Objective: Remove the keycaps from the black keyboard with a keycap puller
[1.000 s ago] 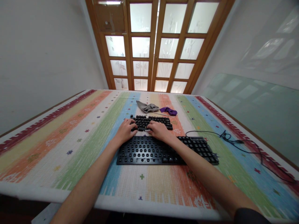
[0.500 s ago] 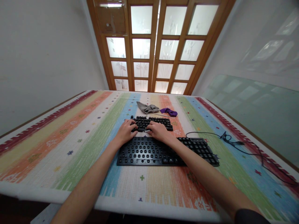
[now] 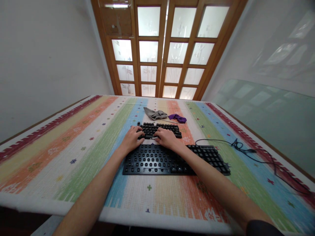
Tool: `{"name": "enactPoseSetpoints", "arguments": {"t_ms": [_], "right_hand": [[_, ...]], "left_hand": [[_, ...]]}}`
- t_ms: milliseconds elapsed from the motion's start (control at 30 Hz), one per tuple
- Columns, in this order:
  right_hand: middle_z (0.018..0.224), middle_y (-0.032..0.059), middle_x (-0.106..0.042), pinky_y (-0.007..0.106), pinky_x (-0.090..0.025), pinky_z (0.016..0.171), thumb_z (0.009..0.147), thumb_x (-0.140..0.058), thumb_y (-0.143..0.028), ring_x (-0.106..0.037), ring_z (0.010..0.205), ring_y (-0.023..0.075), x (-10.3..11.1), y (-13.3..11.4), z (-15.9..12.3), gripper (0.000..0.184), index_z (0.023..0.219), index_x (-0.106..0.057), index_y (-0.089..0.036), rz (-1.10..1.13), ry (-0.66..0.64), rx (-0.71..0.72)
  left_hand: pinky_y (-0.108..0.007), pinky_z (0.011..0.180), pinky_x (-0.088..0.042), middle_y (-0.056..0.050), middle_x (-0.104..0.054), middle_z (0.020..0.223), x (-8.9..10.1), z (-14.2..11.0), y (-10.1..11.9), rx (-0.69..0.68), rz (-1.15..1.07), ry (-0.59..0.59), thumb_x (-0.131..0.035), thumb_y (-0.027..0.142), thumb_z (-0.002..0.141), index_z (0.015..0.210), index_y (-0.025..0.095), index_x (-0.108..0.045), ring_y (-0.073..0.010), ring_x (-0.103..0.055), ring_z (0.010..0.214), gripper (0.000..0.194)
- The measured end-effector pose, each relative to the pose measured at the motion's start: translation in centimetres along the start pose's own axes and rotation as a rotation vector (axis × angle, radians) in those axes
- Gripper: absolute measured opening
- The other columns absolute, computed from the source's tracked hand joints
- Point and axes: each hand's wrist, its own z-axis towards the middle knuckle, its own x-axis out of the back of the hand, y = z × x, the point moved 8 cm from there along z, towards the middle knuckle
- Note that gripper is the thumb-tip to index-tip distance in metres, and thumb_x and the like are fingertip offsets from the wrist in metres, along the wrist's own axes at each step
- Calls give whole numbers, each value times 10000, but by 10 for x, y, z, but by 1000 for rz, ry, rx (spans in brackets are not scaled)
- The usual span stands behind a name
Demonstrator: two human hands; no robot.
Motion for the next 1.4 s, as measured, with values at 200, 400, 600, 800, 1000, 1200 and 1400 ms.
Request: {"name": "enactPoseSetpoints", "arguments": {"t_ms": [200, 400, 600, 800, 1000, 1200, 1400], "right_hand": [[1158, 81, -636, 306, -477, 770, 921, -537, -307, -652, 988, 247, 1, 1, -1, 261, 1114, -696, -230, 4, 19, -10], [1121, 93, -637, 297, -464, 770, 917, -558, -355, -650, 962, 239, 9, 5, -5, 276, 1102, -703, -210, 20, 31, -47], [928, 81, -670, 290, -427, 746, 883, -606, -347, -625, 877, 219, 24, 26, -26, 245, 977, -750, -172, 164, 115, -48], [783, 50, -644, 268, -402, 665, 905, -586, -324, -574, 711, 165, 29, 42, -69, 234, 941, -723, -138, 425, 104, 8], [904, 77, -678, 308, -459, 759, 943, -553, -323, -600, 813, 188, 22, 29, -112, 243, 1037, -682, -140, 535, -40, 153], [970, 80, -649, 315, -463, 817, 972, -519, -333, -608, 886, 188, 34, 20, -139, 254, 1066, -671, -153, 592, -21, 225], [965, 80, -654, 316, -466, 823, 913, -588, -250, -618, 885, 190, 32, 14, -155, 197, 1046, -701, -160, 565, -74, 243]], "left_hand": [[-461, 960, -489, -88, -590, 1104, 1, 0, 0, 7, 11, -1, -665, 184, 813, 896, 190, -695, -276, -522, 1068, 89], [-468, 964, -490, -92, -596, 1115, 9, -5, 7, 0, 7, 28, -676, 190, 815, 921, 181, -688, -279, -517, 1085, 106], [-460, 911, -501, -84, -619, 1060, 24, -22, 30, -50, -33, 78, -602, 226, 890, 934, 182, -674, -254, -547, 1010, 95], [-405, 838, -499, -75, -642, 958, 25, -30, 74, -154, -162, 64, -536, 256, 959, 941, 175, -675, -211, -572, 903, 162], [-393, 845, -470, -77, -654, 989, 5, -38, 125, -281, -259, -89, -541, 292, 967, 992, 176, -681, -214, -579, 931, 183], [-367, 811, -452, -73, -664, 987, -8, -46, 140, -312, -286, -151, -563, 313, 958, 1038, 194, -686, -206, -585, 914, 189], [-389, 853, -466, -74, -671, 981, -7, -38, 132, -267, -267, -129, -546, 321, 966, 988, 194, -691, -215, -595, 942, 194]]}}
